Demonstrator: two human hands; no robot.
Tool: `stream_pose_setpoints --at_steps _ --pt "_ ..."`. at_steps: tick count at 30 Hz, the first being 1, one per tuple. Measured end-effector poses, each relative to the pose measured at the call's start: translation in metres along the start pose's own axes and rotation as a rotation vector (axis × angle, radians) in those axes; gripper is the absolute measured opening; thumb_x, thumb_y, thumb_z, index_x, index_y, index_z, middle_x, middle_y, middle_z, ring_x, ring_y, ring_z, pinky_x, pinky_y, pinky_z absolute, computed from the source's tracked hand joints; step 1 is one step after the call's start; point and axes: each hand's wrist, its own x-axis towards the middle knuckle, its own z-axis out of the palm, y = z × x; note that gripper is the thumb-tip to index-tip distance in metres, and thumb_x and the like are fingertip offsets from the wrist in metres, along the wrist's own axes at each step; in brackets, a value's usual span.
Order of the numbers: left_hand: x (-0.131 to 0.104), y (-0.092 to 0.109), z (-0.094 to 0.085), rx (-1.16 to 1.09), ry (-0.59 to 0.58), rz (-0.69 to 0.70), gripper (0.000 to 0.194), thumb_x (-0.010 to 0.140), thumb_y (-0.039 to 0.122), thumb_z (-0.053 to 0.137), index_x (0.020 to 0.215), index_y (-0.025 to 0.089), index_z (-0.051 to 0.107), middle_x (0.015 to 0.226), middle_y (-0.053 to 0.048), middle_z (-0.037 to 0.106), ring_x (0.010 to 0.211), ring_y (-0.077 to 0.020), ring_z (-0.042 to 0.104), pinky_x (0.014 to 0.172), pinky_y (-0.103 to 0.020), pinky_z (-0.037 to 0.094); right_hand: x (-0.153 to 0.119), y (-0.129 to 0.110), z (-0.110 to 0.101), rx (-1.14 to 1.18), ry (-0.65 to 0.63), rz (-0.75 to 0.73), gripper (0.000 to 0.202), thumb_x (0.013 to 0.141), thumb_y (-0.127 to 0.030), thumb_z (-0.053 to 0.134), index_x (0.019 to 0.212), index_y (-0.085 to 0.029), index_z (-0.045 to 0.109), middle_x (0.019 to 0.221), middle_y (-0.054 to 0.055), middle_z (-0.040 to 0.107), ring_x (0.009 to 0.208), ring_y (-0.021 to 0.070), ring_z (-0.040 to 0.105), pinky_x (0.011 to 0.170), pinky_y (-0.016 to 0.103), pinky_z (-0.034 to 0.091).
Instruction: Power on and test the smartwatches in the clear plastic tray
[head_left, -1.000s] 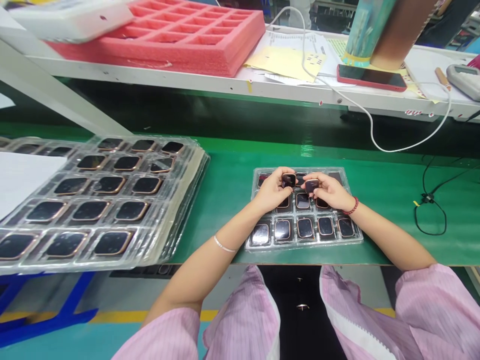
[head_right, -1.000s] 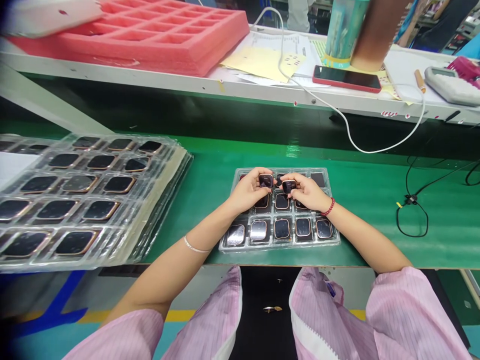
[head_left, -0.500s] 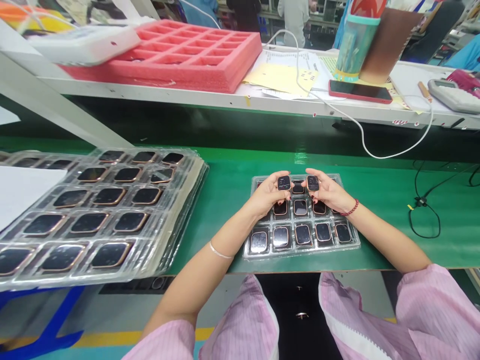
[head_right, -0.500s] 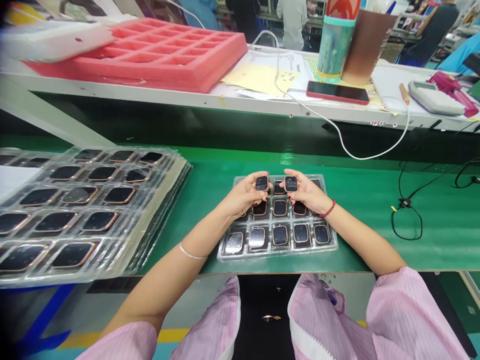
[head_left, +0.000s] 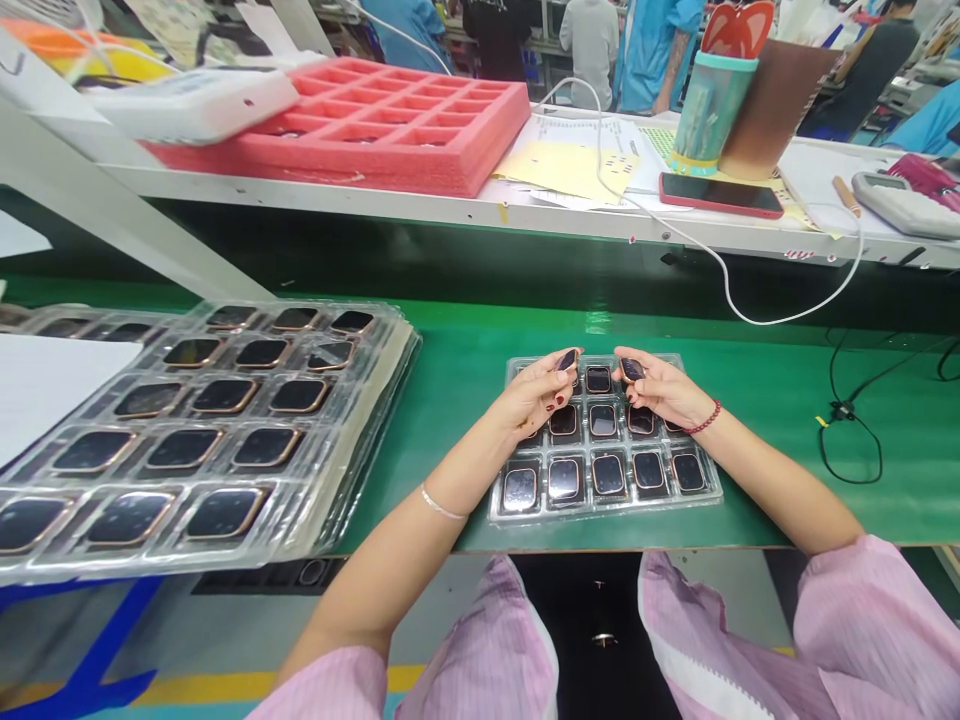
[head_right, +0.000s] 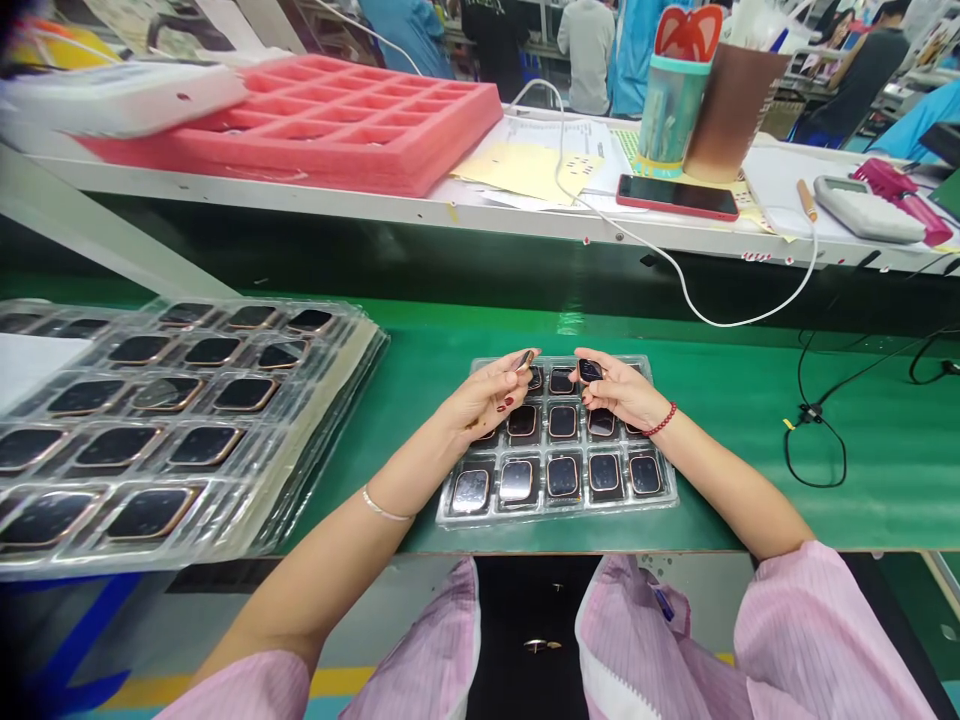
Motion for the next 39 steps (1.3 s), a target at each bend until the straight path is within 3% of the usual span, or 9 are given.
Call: stream_pose_setpoints --at_steps 4,9,14,17,19,23,29,34,39 --pt "0.001 0.0 0.0 0.01 0.011 0.019 0.055 0.064 0.038 0.091 0.108 0.013 0.069 0.067 0.004 0.057 0.045 -0.002 0.041 0.038 -0.017 0.03 0.001 -0.002 -0.003 -0.029 -0.046 0.021 0.044 0.096 -0.049 0.063 0.129 -0.019 0.06 0.109 0.009 0.077 0.071 0.0122 0.074 0.064 0.022 0.064" --pt "0.003 0.002 0.0 -0.024 0.069 0.054 0.045 0.079 0.06 0.074 0.092 0.017 0.068 0.079 -0.004 0.069 0.047 -0.0056 0.047 0.032 -0.019 0.028 0.001 -0.006 -0.004 0.032 -0.071 0.146 0.065 0.102 -0.068 0.03 0.118 -0.015 0.064 0.097 0.013 0.08 0.064 0.0172 0.074 0.055 0.028 0.062" --pt "0.003 0.006 0.002 -0.104 0.107 -0.016 0.047 0.088 0.062 0.064 0.09 0.015 0.066 0.072 -0.004 0.067 0.041 -0.0055 0.045 0.029 -0.017 0.028 0.001 -0.009 -0.006 0.083 -0.075 0.184 0.064 0.102 -0.067 0.028 0.115 -0.015 0.063 0.094 0.012 0.08 0.062 0.0165 0.074 0.055 0.027 0.062" --pt "0.005 0.006 -0.001 -0.133 0.097 -0.044 0.046 0.092 0.058 0.062 0.098 0.013 0.065 0.07 -0.004 0.068 0.044 -0.0065 0.052 0.032 -0.016 0.033 0.001 -0.01 -0.005 0.08 -0.097 0.171 0.055 0.102 -0.065 0.038 0.12 -0.017 0.059 0.108 0.013 0.079 0.065 0.0145 0.075 0.057 0.025 0.063" --pt "0.005 0.003 -0.004 -0.107 0.076 -0.056 0.043 0.091 0.052 0.067 0.104 0.012 0.064 0.072 -0.004 0.07 0.049 -0.0078 0.059 0.038 -0.015 0.041 0.001 -0.008 -0.003 0.033 -0.095 0.105 0.044 0.097 -0.054 0.059 0.124 -0.019 0.054 0.122 0.013 0.075 0.069 0.0125 0.075 0.058 0.022 0.063" --pt "0.004 -0.007 -0.005 0.084 0.042 -0.007 0.05 0.076 0.028 0.084 0.117 0.014 0.058 0.093 -0.007 0.076 0.069 -0.0136 0.073 0.053 -0.017 0.051 0.001 0.001 0.003 -0.107 -0.058 -0.059 0.058 0.082 -0.026 0.082 0.128 -0.023 0.048 0.125 0.01 0.073 0.072 0.0097 0.073 0.064 0.02 0.063" --pt "-0.002 -0.018 0.003 0.435 -0.01 0.103 0.06 0.072 0.012 0.074 0.128 0.017 0.051 0.119 -0.011 0.07 0.079 -0.0155 0.073 0.055 -0.021 0.05 -0.001 0.011 0.013 -0.402 -0.013 -0.224 0.05 0.082 -0.02 0.076 0.125 -0.022 0.05 0.112 0.006 0.071 0.072 0.0108 0.069 0.066 0.025 0.061" --pt "-0.001 -0.022 0.002 0.496 -0.042 0.151 0.045 0.08 0.017 0.069 0.122 0.017 0.054 0.109 -0.01 0.072 0.073 -0.0132 0.07 0.054 -0.02 0.049 -0.004 0.011 0.017 -0.557 0.018 -0.247 0.031 0.085 -0.022 0.07 0.112 -0.02 0.054 0.089 0.001 0.067 0.059 0.0088 0.058 0.058 0.025 0.054" --pt "0.001 -0.023 -0.001 0.514 -0.046 0.166 0.043 0.08 0.017 0.07 0.121 0.016 0.056 0.105 -0.009 0.073 0.076 -0.015 0.072 0.058 -0.022 0.051 -0.005 0.01 0.019 -0.588 -0.002 -0.245 0.034 0.084 -0.022 0.069 0.114 -0.02 0.054 0.093 0.002 0.067 0.066 0.0105 0.061 0.063 0.026 0.055"
